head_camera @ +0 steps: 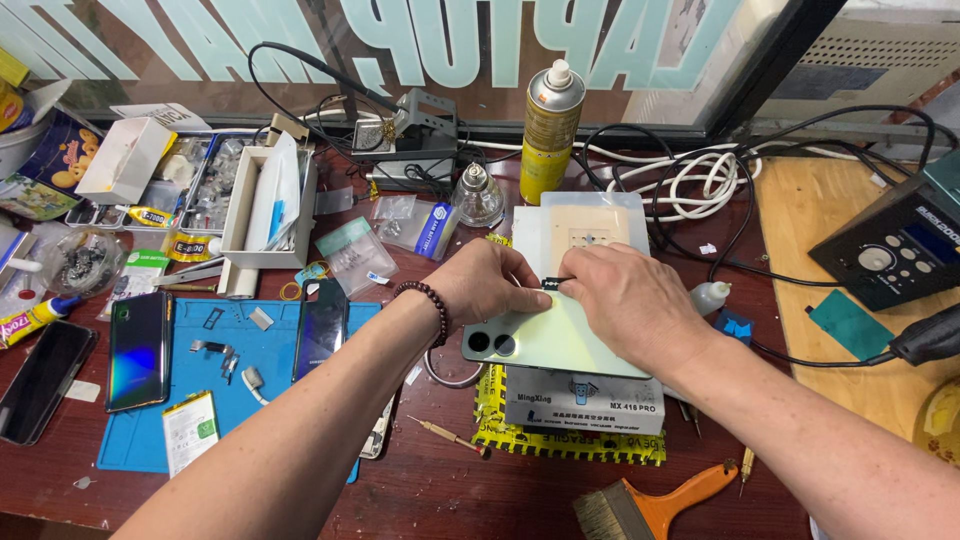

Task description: The person applies adhesive from a small bottle onto the back of a light green smartphone. They then press a small black component onto the adhesive and smooth it down with their fingers.

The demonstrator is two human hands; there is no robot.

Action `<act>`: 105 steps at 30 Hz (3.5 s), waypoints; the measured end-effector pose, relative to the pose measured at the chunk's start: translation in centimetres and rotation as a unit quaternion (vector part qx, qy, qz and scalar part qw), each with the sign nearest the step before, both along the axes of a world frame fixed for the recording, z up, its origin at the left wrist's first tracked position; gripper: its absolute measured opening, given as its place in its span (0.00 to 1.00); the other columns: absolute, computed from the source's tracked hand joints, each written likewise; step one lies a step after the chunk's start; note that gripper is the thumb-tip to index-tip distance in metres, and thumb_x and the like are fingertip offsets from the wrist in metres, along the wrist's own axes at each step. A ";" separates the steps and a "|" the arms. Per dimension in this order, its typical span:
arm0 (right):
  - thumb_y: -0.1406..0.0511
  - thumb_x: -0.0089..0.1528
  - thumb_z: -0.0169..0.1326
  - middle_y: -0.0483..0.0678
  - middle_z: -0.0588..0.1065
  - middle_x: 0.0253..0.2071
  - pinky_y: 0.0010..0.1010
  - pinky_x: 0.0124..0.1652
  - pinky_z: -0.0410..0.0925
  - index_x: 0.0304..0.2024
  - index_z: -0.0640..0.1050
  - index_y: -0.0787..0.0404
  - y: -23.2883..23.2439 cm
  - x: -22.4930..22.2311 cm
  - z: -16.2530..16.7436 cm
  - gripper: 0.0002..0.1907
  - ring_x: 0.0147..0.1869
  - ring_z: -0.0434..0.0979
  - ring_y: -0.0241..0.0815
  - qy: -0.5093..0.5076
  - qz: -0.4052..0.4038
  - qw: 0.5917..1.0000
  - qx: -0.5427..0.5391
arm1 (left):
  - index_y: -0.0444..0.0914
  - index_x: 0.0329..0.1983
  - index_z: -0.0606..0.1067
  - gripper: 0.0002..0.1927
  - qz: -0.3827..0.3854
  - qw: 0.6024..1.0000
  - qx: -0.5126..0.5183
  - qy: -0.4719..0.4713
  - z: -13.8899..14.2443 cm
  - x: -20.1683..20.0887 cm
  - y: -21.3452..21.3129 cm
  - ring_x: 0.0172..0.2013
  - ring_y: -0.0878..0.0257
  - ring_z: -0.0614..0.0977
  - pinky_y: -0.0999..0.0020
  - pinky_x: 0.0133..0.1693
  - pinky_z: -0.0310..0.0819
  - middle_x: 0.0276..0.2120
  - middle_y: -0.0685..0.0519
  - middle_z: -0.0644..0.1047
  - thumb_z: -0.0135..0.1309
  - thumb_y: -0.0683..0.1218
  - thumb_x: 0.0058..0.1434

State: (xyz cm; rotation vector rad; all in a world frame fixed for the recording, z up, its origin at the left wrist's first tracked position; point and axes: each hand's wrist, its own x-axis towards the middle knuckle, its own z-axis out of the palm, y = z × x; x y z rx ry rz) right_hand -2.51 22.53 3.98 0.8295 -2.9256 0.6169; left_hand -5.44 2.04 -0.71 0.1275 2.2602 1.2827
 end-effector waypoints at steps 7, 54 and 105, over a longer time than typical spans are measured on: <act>0.64 0.59 0.58 0.54 0.77 0.35 0.48 0.39 0.71 0.37 0.78 0.60 0.1 -2.3 2.3 0.07 0.42 0.79 0.59 0.032 0.044 0.998 -0.017 | 0.36 0.34 0.83 0.14 -0.004 1.000 -0.011 0.007 0.2 0.1 0.2 0.29 0.67 0.80 0.70 0.34 0.76 0.29 0.53 0.83 0.70 0.50 0.51; 0.66 0.58 0.61 0.45 0.81 0.38 0.37 0.40 0.73 0.36 0.83 0.57 3.5 3.5 -0.3 0.05 0.42 0.80 0.48 0.113 -0.045 0.989 -0.085 | 0.25 0.49 0.76 0.17 0.245 0.881 0.294 -0.279 -0.3 2.8 -1.2 0.39 0.53 0.86 0.58 0.41 0.84 0.42 0.39 0.83 0.61 0.36 0.56; 0.59 0.56 0.62 0.52 0.81 0.29 0.38 0.38 0.74 0.39 0.85 0.55 4.0 -1.4 0.0 0.11 0.34 0.84 0.48 -0.172 -0.126 0.977 -0.023 | 0.28 0.51 0.73 0.21 0.245 0.909 0.235 -0.244 0.6 1.9 -0.9 0.38 0.54 0.86 0.57 0.40 0.85 0.41 0.41 0.82 0.63 0.35 0.54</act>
